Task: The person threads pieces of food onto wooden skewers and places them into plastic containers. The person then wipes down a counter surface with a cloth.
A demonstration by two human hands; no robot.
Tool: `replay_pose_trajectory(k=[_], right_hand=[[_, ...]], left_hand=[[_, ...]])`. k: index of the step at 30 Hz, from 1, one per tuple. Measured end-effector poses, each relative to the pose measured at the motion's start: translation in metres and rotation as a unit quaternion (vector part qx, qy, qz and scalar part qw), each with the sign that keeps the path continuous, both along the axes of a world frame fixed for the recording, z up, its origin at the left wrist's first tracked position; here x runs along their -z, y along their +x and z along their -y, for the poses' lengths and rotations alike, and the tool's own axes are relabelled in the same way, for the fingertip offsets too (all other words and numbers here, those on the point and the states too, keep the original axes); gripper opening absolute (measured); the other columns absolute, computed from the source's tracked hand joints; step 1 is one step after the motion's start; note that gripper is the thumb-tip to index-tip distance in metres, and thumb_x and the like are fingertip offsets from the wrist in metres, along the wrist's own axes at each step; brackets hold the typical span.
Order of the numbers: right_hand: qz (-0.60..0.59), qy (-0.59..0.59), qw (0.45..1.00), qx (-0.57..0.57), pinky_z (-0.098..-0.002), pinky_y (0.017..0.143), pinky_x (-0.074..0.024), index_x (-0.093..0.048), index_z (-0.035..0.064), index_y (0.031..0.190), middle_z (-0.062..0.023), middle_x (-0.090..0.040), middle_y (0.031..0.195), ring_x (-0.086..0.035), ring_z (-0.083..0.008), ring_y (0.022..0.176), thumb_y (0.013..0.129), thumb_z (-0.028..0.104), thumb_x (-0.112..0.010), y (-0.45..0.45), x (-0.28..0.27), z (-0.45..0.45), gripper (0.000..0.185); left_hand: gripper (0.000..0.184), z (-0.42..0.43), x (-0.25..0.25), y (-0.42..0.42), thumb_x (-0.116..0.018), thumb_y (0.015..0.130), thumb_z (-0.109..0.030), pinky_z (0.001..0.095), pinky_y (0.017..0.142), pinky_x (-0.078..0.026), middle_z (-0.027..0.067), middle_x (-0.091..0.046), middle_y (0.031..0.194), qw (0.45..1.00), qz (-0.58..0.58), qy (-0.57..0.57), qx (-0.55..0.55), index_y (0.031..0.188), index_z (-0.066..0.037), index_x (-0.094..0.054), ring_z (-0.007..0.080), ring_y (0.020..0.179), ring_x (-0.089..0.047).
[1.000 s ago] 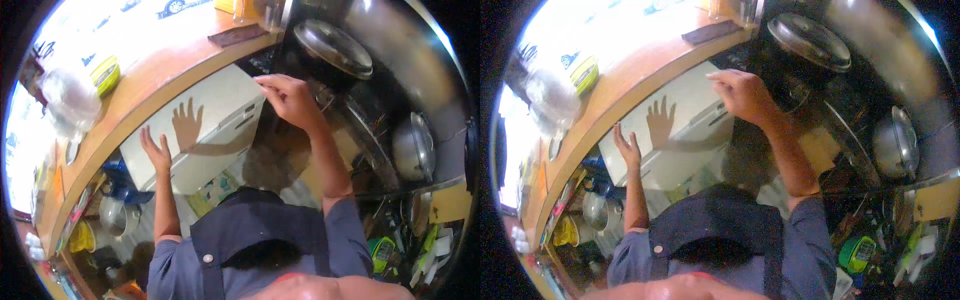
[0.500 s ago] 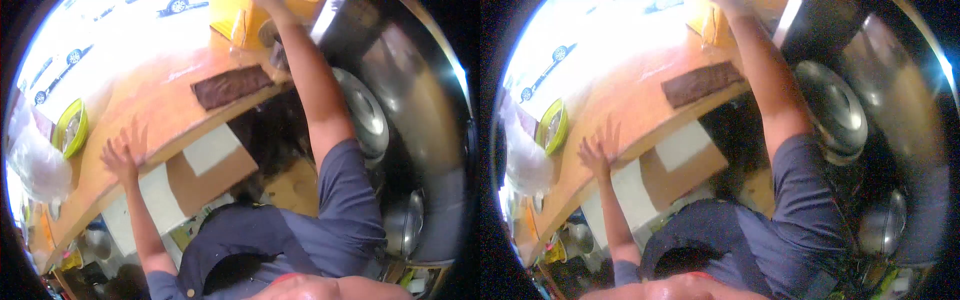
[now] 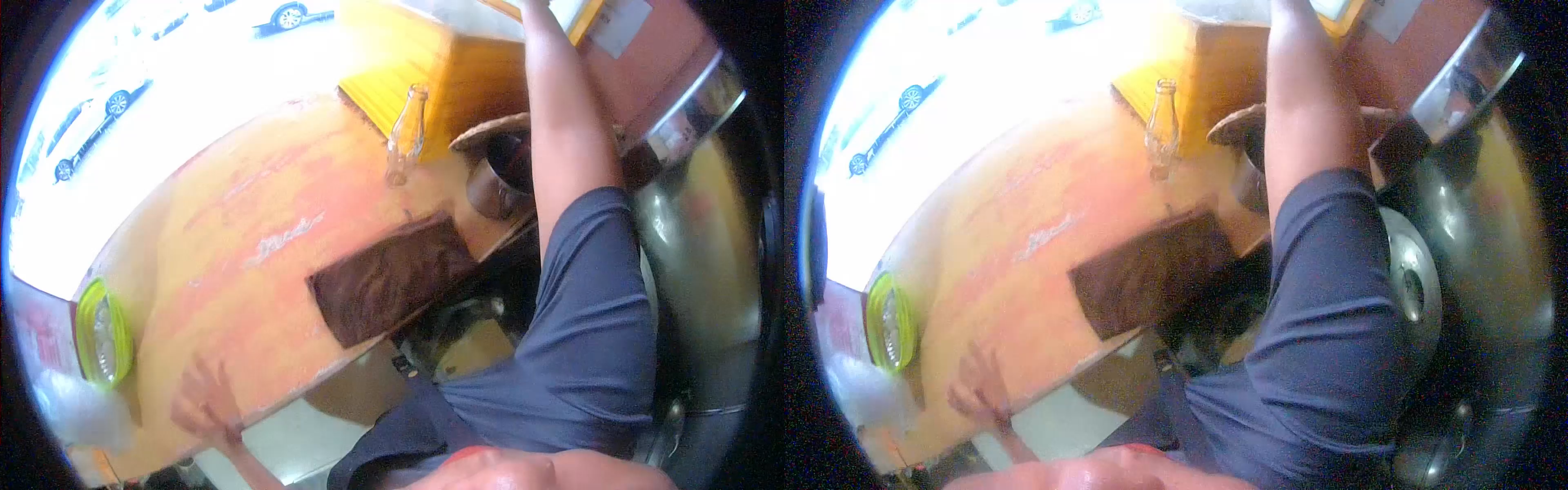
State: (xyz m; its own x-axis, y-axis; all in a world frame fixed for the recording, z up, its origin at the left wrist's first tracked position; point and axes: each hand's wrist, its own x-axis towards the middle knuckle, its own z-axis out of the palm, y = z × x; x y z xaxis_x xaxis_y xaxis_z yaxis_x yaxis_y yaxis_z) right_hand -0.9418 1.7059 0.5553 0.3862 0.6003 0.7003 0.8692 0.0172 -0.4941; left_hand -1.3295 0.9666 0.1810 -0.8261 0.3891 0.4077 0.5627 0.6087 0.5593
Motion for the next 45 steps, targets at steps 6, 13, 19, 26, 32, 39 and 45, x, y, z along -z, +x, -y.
replay_pose_trajectory(k=[6, 13, 19, 26, 32, 39, 45], right_hand=[[-0.073, 0.047, 0.990, 0.111, -0.0467, 0.095, -0.0362, -0.014, 0.0044, 0.137, -0.0268, -0.032, 0.130, -0.035, -0.0376, 0.120, 0.069, 0.037, -0.068, 0.064, -0.009, -0.024, 0.093], [0.021, 0.051, 0.984, 0.172, -0.0364, 0.083, -0.0422, -0.037, 0.0000, 0.122, -0.0193, -0.049, 0.114, -0.048, -0.0267, 0.101, 0.067, 0.021, -0.071, 0.095, -0.018, -0.018, 0.068], [-0.138, 0.169, 0.964, -0.149, -0.0369, 0.092, -0.0390, -0.031, -0.0010, 0.128, -0.0219, -0.047, 0.119, -0.046, -0.0295, 0.111, 0.060, 0.022, -0.077, 0.146, -0.020, -0.076, 0.085], [-0.021, 0.100, 0.962, -0.252, -0.0335, 0.074, -0.0477, -0.054, -0.0041, 0.106, -0.0181, -0.058, 0.105, -0.059, -0.0258, 0.087, 0.062, 0.021, -0.075, 0.141, -0.016, -0.046, 0.055], [0.260, -0.143, 0.954, -0.037, -0.0373, 0.082, -0.0445, -0.051, 0.0028, 0.108, -0.0159, -0.059, 0.100, -0.056, -0.0311, 0.097, 0.065, 0.021, -0.072, 0.148, -0.003, -0.063, 0.051], [0.329, -0.110, 0.929, -0.128, -0.0519, 0.093, -0.0318, -0.051, 0.0120, 0.116, -0.0150, -0.051, 0.119, -0.046, -0.0378, 0.112, 0.082, 0.039, -0.044, 0.113, 0.064, -0.047, 0.044], [0.306, -0.083, 0.929, -0.192, -0.0425, 0.093, -0.0358, -0.048, 0.0098, 0.120, -0.0157, -0.051, 0.120, -0.049, -0.0336, 0.110, 0.072, 0.042, -0.056, 0.019, 0.017, 0.037, 0.058]], left_hand=[[0.069, 0.018, -0.001, -0.009, -0.034, 0.088, -0.052, 0.0481, 0.106, -0.014, 0.0231, -0.019, 0.139, 0.993, -0.062, -0.104, 0.004, 0.133, -0.001, -0.023, 0.0374, 0.128, -0.017], [0.069, -0.008, -0.004, -0.002, -0.035, 0.087, -0.052, 0.0477, 0.106, -0.014, 0.0214, -0.021, 0.138, 0.991, -0.079, -0.106, -0.003, 0.133, -0.001, -0.025, 0.0364, 0.129, -0.017], [0.068, -0.021, -0.002, 0.000, -0.036, 0.087, -0.052, 0.0474, 0.106, -0.014, 0.0199, -0.023, 0.138, 0.990, -0.078, -0.114, -0.006, 0.133, -0.002, -0.026, 0.0356, 0.129, -0.018], [0.068, -0.019, 0.003, -0.004, -0.038, 0.087, -0.052, 0.0470, 0.106, -0.013, 0.0182, -0.025, 0.138, 0.992, -0.080, -0.094, -0.005, 0.132, -0.003, -0.028, 0.0347, 0.129, -0.018], [0.067, 0.001, 0.007, -0.008, -0.039, 0.087, -0.052, 0.0467, 0.106, -0.013, 0.0167, -0.027, 0.138, 0.997, -0.069, -0.029, -0.014, 0.132, -0.003, -0.029, 0.0339, 0.129, -0.019], [0.066, 0.000, -0.001, 0.004, -0.042, 0.086, -0.050, 0.0463, 0.106, -0.014, 0.0156, -0.028, 0.137, 0.997, -0.074, 0.015, -0.011, 0.132, -0.003, -0.031, 0.0329, 0.130, -0.019], [0.063, -0.002, -0.007, 0.007, -0.044, 0.087, -0.046, 0.0468, 0.105, -0.015, 0.0156, -0.028, 0.138, 0.996, -0.088, -0.004, -0.011, 0.132, -0.003, -0.030, 0.0333, 0.130, -0.019]])
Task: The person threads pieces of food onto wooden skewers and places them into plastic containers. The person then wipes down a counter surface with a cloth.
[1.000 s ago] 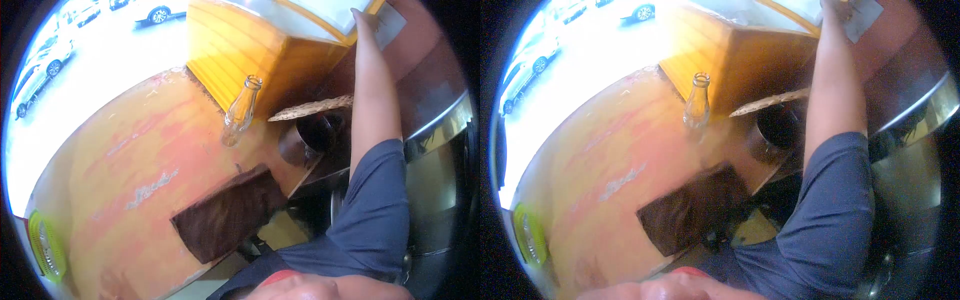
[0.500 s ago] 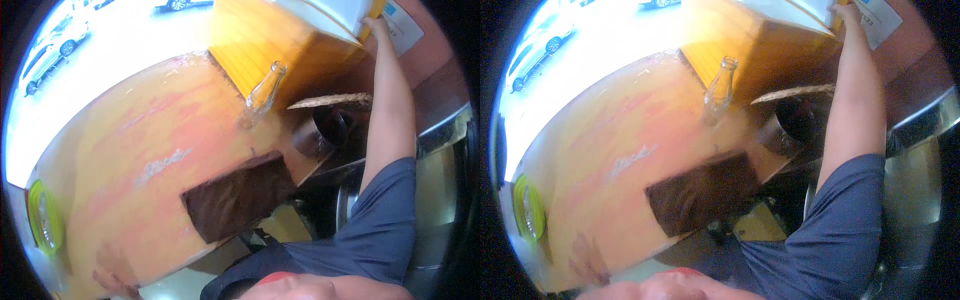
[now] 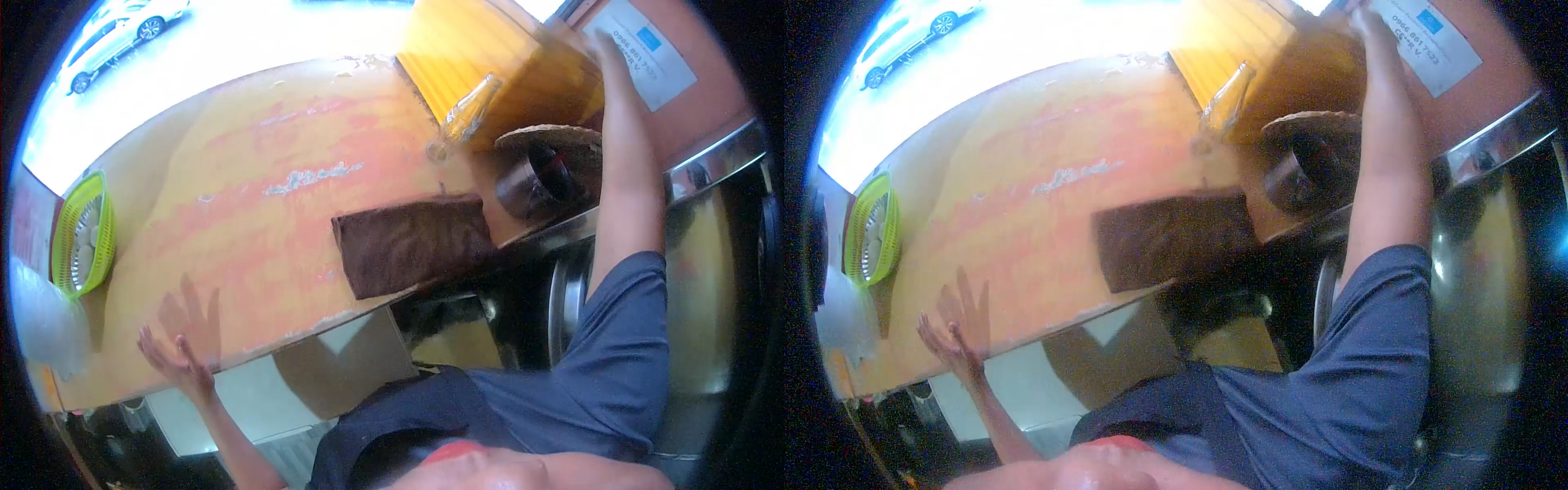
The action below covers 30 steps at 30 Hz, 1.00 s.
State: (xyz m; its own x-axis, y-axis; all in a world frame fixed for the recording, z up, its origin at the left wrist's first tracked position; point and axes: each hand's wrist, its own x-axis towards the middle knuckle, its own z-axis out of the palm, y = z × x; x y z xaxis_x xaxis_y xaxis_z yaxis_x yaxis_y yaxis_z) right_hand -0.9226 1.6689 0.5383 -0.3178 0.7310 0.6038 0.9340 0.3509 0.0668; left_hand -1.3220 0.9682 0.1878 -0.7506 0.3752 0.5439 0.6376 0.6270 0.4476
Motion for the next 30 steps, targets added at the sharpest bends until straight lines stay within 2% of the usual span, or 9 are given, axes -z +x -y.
replay_pose_trajectory(k=[4, 6, 7, 14, 20, 23, 24, 26, 30], right_hand=[[0.030, -0.082, 0.992, -0.092, -0.0362, 0.093, -0.0384, -0.047, 0.0084, 0.123, -0.0162, -0.051, 0.120, -0.050, -0.0308, 0.109, 0.066, 0.044, -0.064, -0.101, 0.006, 0.034, 0.070], [0.126, -0.074, 0.986, -0.075, -0.0331, 0.093, -0.0397, -0.046, 0.0077, 0.124, -0.0164, -0.051, 0.120, -0.051, -0.0294, 0.109, 0.062, 0.046, -0.069, -0.125, 0.021, 0.045, 0.076], [0.189, -0.031, 0.979, -0.072, -0.0330, 0.094, -0.0392, -0.046, 0.0098, 0.125, -0.0156, -0.051, 0.121, -0.050, -0.0293, 0.110, 0.063, 0.049, -0.067, -0.125, 0.028, 0.054, 0.076], [0.230, -0.123, 0.965, -0.019, -0.0343, 0.095, -0.0380, -0.052, 0.0131, 0.120, -0.0138, -0.052, 0.120, -0.050, -0.0281, 0.109, 0.070, 0.048, -0.059, -0.123, 0.004, 0.111, 0.061], [0.291, -0.126, 0.949, 0.001, -0.0338, 0.095, -0.0381, -0.054, 0.0106, 0.117, -0.0126, -0.051, 0.121, -0.050, -0.0252, 0.110, 0.078, 0.045, -0.046, -0.131, 0.019, 0.060, 0.053], [0.179, -0.137, 0.972, -0.063, -0.0349, 0.093, -0.0380, -0.056, 0.0090, 0.112, -0.0109, -0.051, 0.120, -0.050, -0.0258, 0.108, 0.079, 0.043, -0.046, -0.129, 0.033, 0.075, 0.049], [0.168, -0.122, 0.974, -0.095, -0.0345, 0.092, -0.0382, -0.056, 0.0089, 0.112, -0.0108, -0.051, 0.119, -0.050, -0.0255, 0.106, 0.079, 0.042, -0.046, -0.128, 0.038, 0.083, 0.048], [0.148, -0.091, 0.969, -0.174, -0.0339, 0.090, -0.0384, -0.056, 0.0088, 0.111, -0.0105, -0.051, 0.117, -0.051, -0.0249, 0.104, 0.079, 0.041, -0.047, -0.131, 0.047, 0.104, 0.046], [0.089, -0.083, 0.929, -0.348, -0.0327, 0.086, -0.0390, -0.055, 0.0084, 0.110, -0.0099, -0.051, 0.112, -0.051, -0.0238, 0.099, 0.080, 0.038, -0.048, -0.153, 0.082, 0.169, 0.043]], left_hand=[[0.061, 0.000, -0.003, 0.002, -0.046, 0.087, -0.041, 0.0463, 0.105, -0.017, 0.0163, -0.029, 0.137, 1.000, 0.004, 0.007, 0.007, 0.131, -0.003, -0.031, 0.0337, 0.130, -0.019], [0.062, -0.001, -0.004, 0.003, -0.045, 0.087, -0.044, 0.0461, 0.105, -0.017, 0.0163, -0.029, 0.137, 1.000, 0.006, 0.010, 0.009, 0.132, -0.003, -0.030, 0.0337, 0.130, -0.018], [0.064, 0.000, -0.002, 0.001, -0.044, 0.087, -0.046, 0.0458, 0.105, -0.017, 0.0161, -0.028, 0.137, 1.000, 0.004, 0.007, 0.008, 0.132, -0.003, -0.030, 0.0337, 0.130, -0.018], [0.061, -0.002, -0.008, 0.007, -0.048, 0.086, -0.042, 0.0468, 0.104, -0.019, 0.0172, -0.029, 0.136, 1.000, 0.000, -0.005, 0.000, 0.132, -0.005, -0.032, 0.0351, 0.129, -0.019], [0.063, 0.000, -0.002, 0.004, -0.048, 0.085, -0.045, 0.0492, 0.103, -0.020, 0.0171, -0.029, 0.136, 1.000, -0.014, 0.003, 0.007, 0.131, -0.004, -0.033, 0.0368, 0.127, -0.022], [0.061, 0.003, 0.006, -0.002, -0.048, 0.086, -0.043, 0.0473, 0.103, -0.022, 0.0168, -0.034, 0.132, 0.998, -0.067, 0.001, 0.015, 0.130, -0.003, -0.033, 0.0361, 0.124, -0.027], [0.059, 0.002, 0.006, -0.007, -0.048, 0.087, -0.042, 0.0458, 0.102, -0.024, 0.0164, -0.037, 0.128, 0.984, -0.172, -0.011, 0.052, 0.129, -0.004, -0.034, 0.0356, 0.121, -0.031], [0.046, -0.003, 0.015, -0.007, -0.048, 0.087, -0.040, 0.0457, 0.096, -0.030, 0.0144, -0.046, 0.112, 0.977, -0.202, 0.027, 0.060, 0.122, -0.011, -0.043, 0.0339, 0.107, -0.042], [0.051, -0.019, 0.020, -0.018, -0.048, 0.086, -0.041, 0.0480, 0.099, -0.023, 0.0146, -0.040, 0.121, 0.989, -0.139, 0.038, 0.033, 0.125, -0.010, -0.040, 0.0349, 0.115, -0.033]])
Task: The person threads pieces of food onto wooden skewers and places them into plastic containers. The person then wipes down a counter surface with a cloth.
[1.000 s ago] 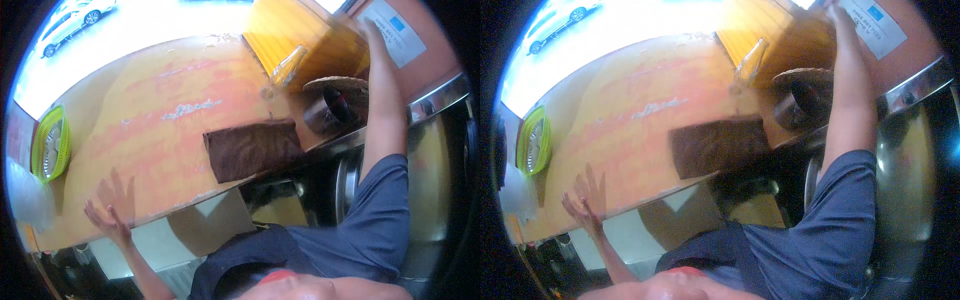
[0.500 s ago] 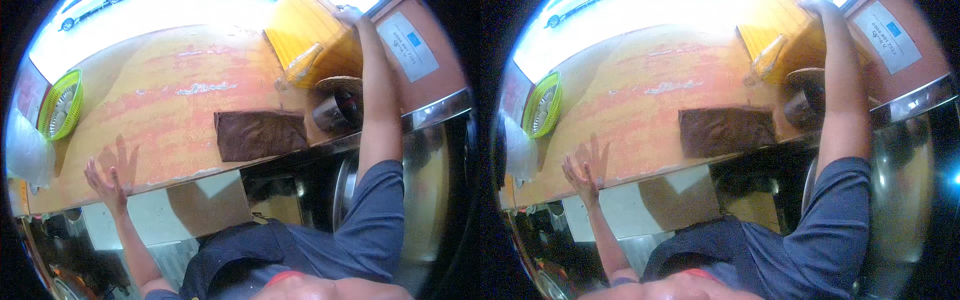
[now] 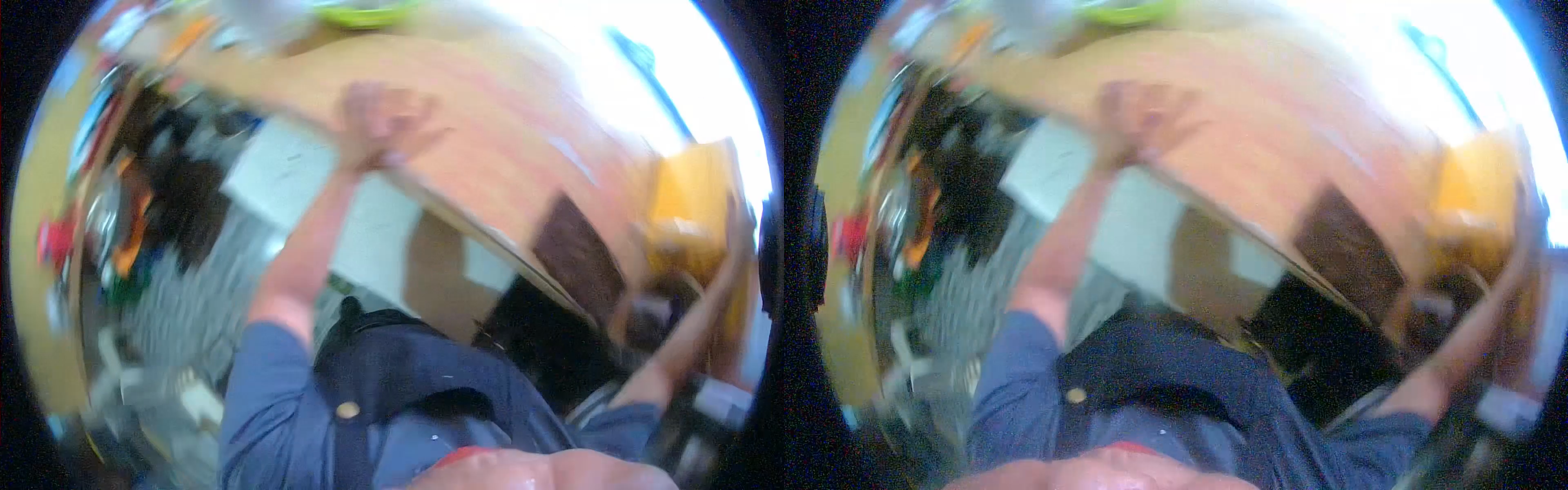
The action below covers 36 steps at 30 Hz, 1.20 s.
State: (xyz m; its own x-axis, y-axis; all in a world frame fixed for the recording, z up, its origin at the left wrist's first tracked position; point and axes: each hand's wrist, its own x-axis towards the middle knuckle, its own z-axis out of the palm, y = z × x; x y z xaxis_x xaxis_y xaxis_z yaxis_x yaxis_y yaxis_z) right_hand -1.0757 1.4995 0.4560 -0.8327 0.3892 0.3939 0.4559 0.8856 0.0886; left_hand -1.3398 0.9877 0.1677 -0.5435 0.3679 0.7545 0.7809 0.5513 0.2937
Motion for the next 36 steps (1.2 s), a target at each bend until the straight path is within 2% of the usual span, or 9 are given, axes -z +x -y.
replay_pose_trajectory(k=[5, 8, 9, 13, 21, 29, 32, 35, 36], right_hand=[[-0.064, -0.078, 0.978, -0.180, -0.0311, 0.082, -0.0396, -0.055, 0.0080, 0.108, -0.0092, -0.052, 0.107, -0.051, -0.0223, 0.093, 0.080, 0.034, -0.050, -0.027, 0.053, 0.118, 0.039], [-0.070, -0.122, 0.955, -0.261, -0.0301, 0.079, -0.0400, -0.055, 0.0077, 0.107, -0.0088, -0.052, 0.103, -0.052, -0.0214, 0.089, 0.080, 0.032, -0.051, -0.048, 0.082, 0.211, 0.036], [-0.071, -0.133, 0.947, -0.282, -0.0298, 0.078, -0.0402, -0.055, 0.0076, 0.107, -0.0087, -0.052, 0.102, -0.052, -0.0211, 0.087, 0.080, 0.031, -0.052, -0.055, 0.089, 0.241, 0.036], [-0.062, -0.171, 0.920, -0.346, -0.0286, 0.074, -0.0407, -0.054, 0.0073, 0.106, -0.0081, -0.053, 0.098, -0.052, -0.0199, 0.082, 0.081, 0.028, -0.053, -0.076, 0.106, 0.358, 0.033], [-0.070, -0.210, 0.890, -0.399, -0.0260, 0.066, -0.0418, -0.054, 0.0065, 0.103, -0.0070, -0.053, 0.089, -0.053, -0.0176, 0.072, 0.082, 0.022, -0.056, -0.104, 0.113, 0.586, 0.027], [-0.064, -0.248, 0.852, -0.456, -0.0235, 0.058, -0.0429, -0.053, 0.0058, 0.100, -0.0058, -0.054, 0.080, -0.054, -0.0152, 0.062, 0.082, 0.017, -0.059, -0.194, 0.089, 0.786, 0.022], [-0.022, -0.291, 0.809, -0.511, -0.0226, 0.055, -0.0433, -0.053, 0.0056, 0.099, -0.0054, -0.055, 0.077, -0.054, -0.0143, 0.059, 0.083, 0.014, -0.060, -0.251, 0.090, 0.887, 0.020], [0.168, -0.448, 0.700, -0.530, -0.0216, 0.052, -0.0437, -0.053, 0.0053, 0.098, -0.0050, -0.055, 0.073, -0.054, -0.0135, 0.055, 0.083, 0.012, -0.061, -0.345, 0.133, 1.006, 0.019], [0.127, -0.316, 0.687, -0.642, -0.0216, 0.054, -0.0424, -0.052, 0.0055, 0.097, -0.0035, -0.054, 0.074, -0.053, -0.0096, 0.062, 0.083, 0.013, -0.060, -0.317, 0.127, 1.084, 0.018]], left_hand=[[0.057, 0.013, 0.021, 0.000, -0.048, 0.084, -0.042, 0.0509, 0.103, -0.014, 0.0148, -0.032, 0.132, 0.992, 0.087, 0.087, -0.032, 0.129, -0.010, -0.036, 0.0361, 0.125, -0.021], [0.059, 0.040, 0.010, 0.024, -0.048, 0.085, -0.042, 0.0510, 0.105, -0.008, 0.0188, -0.020, 0.140, 0.989, 0.115, 0.071, 0.058, 0.132, -0.009, -0.033, 0.0369, 0.132, -0.008], [0.062, 0.069, -0.031, 0.058, -0.050, 0.084, -0.043, 0.0511, 0.105, -0.007, 0.0216, -0.020, 0.139, 0.970, 0.208, 0.096, 0.082, 0.132, -0.009, -0.031, 0.0383, 0.132, -0.008], [0.067, 0.173, -0.038, 0.135, -0.051, 0.082, -0.044, 0.0503, 0.106, -0.007, 0.0214, -0.021, 0.139, 0.963, 0.223, 0.097, 0.116, 0.134, -0.009, -0.026, 0.0390, 0.131, -0.009], [0.062, 0.506, 0.072, 0.244, -0.052, 0.084, -0.038, 0.0453, 0.105, -0.018, 0.0194, -0.027, 0.137, 0.937, 0.253, 0.108, -0.217, 0.134, -0.010, -0.028, 0.0357, 0.128, -0.021], [0.063, 0.760, 0.043, 0.281, -0.055, 0.082, -0.036, 0.0437, 0.105, -0.020, 0.0179, -0.031, 0.134, 0.849, 0.161, 0.186, -0.467, 0.134, -0.010, -0.029, 0.0354, 0.127, -0.024], [0.062, 0.838, 0.058, 0.297, -0.058, 0.080, -0.033, 0.0443, 0.103, -0.022, 0.0186, -0.033, 0.132, 0.797, 0.124, 0.198, -0.556, 0.132, -0.011, -0.032, 0.0360, 0.125, -0.026], [0.060, 0.904, 0.107, 0.326, -0.060, 0.079, -0.032, 0.0447, 0.100, -0.027, 0.0206, -0.037, 0.127, 0.726, 0.132, 0.206, -0.643, 0.130, -0.011, -0.035, 0.0369, 0.121, -0.032], [0.060, 0.918, 0.125, 0.340, -0.060, 0.079, -0.032, 0.0444, 0.100, -0.028, 0.0210, -0.037, 0.126, 0.693, 0.153, 0.217, -0.670, 0.130, -0.011, -0.035, 0.0371, 0.120, -0.033]])
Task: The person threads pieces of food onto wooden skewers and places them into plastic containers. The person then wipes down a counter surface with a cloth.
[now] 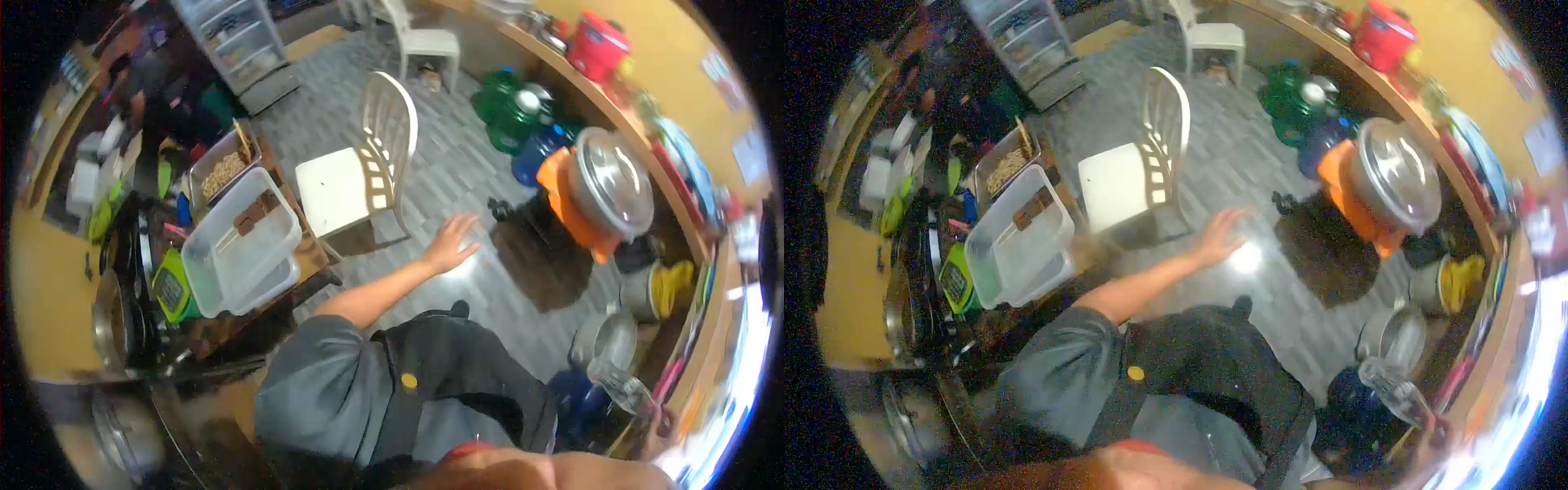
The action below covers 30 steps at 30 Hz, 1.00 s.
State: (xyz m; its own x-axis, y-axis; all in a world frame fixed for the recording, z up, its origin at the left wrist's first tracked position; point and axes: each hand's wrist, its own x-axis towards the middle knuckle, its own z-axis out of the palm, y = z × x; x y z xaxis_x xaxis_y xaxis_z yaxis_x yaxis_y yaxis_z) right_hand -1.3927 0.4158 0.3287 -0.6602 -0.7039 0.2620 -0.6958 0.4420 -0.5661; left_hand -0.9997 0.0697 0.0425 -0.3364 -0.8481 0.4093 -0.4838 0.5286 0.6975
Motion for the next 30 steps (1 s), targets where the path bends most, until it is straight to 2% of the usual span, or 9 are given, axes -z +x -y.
replay_pose_trajectory(k=[2, 7, 11, 12, 18, 19, 22, 23, 30], right_hand=[[0.046, -0.131, 0.984, -0.112, -0.0195, 0.057, -0.0375, -0.055, 0.0016, 0.085, -0.0010, -0.050, 0.076, -0.049, -0.0083, 0.066, 0.078, 0.006, -0.062, 0.021, 0.015, 0.133, 0.011], [-0.143, -0.114, 0.895, -0.407, -0.0255, 0.060, -0.0380, -0.057, -0.0003, 0.081, -0.0053, -0.049, 0.077, -0.046, -0.0136, 0.065, 0.078, 0.005, -0.063, 0.030, 0.046, 0.379, 0.009], [-0.004, -0.112, 0.868, -0.484, -0.0257, 0.065, -0.0471, -0.059, -0.0023, 0.085, -0.0074, -0.055, 0.083, -0.056, -0.0152, 0.073, 0.079, 0.006, -0.064, 0.050, 0.078, 0.507, 0.011], [-0.105, -0.128, 0.837, -0.522, -0.0248, 0.063, -0.0474, -0.059, -0.0026, 0.087, -0.0077, -0.055, 0.085, -0.056, -0.0143, 0.074, 0.079, 0.007, -0.064, 0.040, 0.091, 0.543, 0.013], [0.019, -0.086, 0.797, -0.598, -0.0284, 0.066, -0.0473, -0.058, -0.0041, 0.091, -0.0086, -0.057, 0.084, -0.057, -0.0164, 0.077, 0.078, 0.014, -0.067, 0.107, 0.131, 0.662, 0.023], [-0.132, -0.031, 0.796, -0.590, -0.0289, 0.065, -0.0469, -0.060, -0.0033, 0.088, -0.0088, -0.058, 0.084, -0.056, -0.0160, 0.077, 0.076, 0.018, -0.069, 0.137, 0.107, 0.656, 0.026], [-0.043, -0.025, 0.740, -0.671, -0.0299, 0.066, -0.0462, -0.062, -0.0017, 0.084, -0.0097, -0.060, 0.081, -0.057, -0.0171, 0.074, 0.075, 0.021, -0.070, 0.157, 0.133, 0.710, 0.025], [-0.032, -0.084, 0.666, -0.740, -0.0300, 0.066, -0.0453, -0.061, -0.0026, 0.082, -0.0104, -0.060, 0.079, -0.056, -0.0165, 0.072, 0.075, 0.020, -0.070, 0.160, 0.164, 0.748, 0.025], [-0.165, 0.036, 0.473, -0.865, -0.0394, 0.067, -0.0438, -0.059, 0.0016, 0.079, -0.0145, -0.057, 0.083, -0.054, -0.0337, 0.074, 0.068, 0.008, -0.064, 0.250, 0.224, 0.729, 0.013]], left_hand=[[0.058, 0.014, 0.027, 0.031, -0.059, 0.080, -0.031, 0.0435, 0.099, -0.029, 0.0217, -0.038, 0.125, 0.995, 0.046, 0.025, -0.090, 0.129, -0.009, -0.036, 0.0366, 0.119, -0.035], [0.056, -0.004, 0.037, 0.068, -0.058, 0.081, -0.030, 0.0416, 0.099, -0.031, 0.0222, -0.037, 0.125, 0.941, 0.010, 0.150, -0.302, 0.128, -0.007, -0.037, 0.0373, 0.117, -0.036], [0.056, -0.005, 0.046, 0.075, -0.057, 0.081, -0.030, 0.0420, 0.099, -0.031, 0.0217, -0.041, 0.122, 0.874, -0.079, 0.195, -0.438, 0.125, -0.002, -0.038, 0.0369, 0.117, -0.036], [0.056, -0.001, 0.050, 0.073, -0.057, 0.081, -0.030, 0.0423, 0.099, -0.031, 0.0215, -0.042, 0.122, 0.856, -0.107, 0.205, -0.462, 0.125, -0.002, -0.038, 0.0368, 0.117, -0.036], [0.056, 0.006, 0.151, 0.078, -0.060, 0.076, -0.035, 0.0430, 0.098, -0.031, 0.0198, -0.040, 0.125, 0.741, -0.079, 0.294, -0.599, 0.122, -0.007, -0.043, 0.0355, 0.117, -0.036], [0.055, 0.001, 0.164, 0.069, -0.060, 0.075, -0.035, 0.0437, 0.093, -0.036, 0.0198, -0.047, 0.118, 0.665, -0.050, 0.332, -0.667, 0.121, -0.009, -0.045, 0.0360, 0.110, -0.044], [0.056, -0.040, 0.187, 0.038, -0.059, 0.075, -0.035, 0.0444, 0.091, -0.038, 0.0200, -0.050, 0.114, 0.563, -0.061, 0.404, -0.719, 0.121, -0.008, -0.044, 0.0365, 0.107, -0.047], [0.056, -0.057, 0.194, 0.022, -0.059, 0.075, -0.035, 0.0447, 0.091, -0.038, 0.0200, -0.050, 0.113, 0.533, -0.067, 0.420, -0.732, 0.121, -0.007, -0.044, 0.0367, 0.106, -0.047], [0.058, -0.180, 0.178, -0.149, -0.058, 0.075, -0.036, 0.0463, 0.086, -0.041, 0.0204, -0.056, 0.103, 0.341, -0.092, 0.519, -0.778, 0.122, -0.005, -0.043, 0.0380, 0.098, -0.053]])
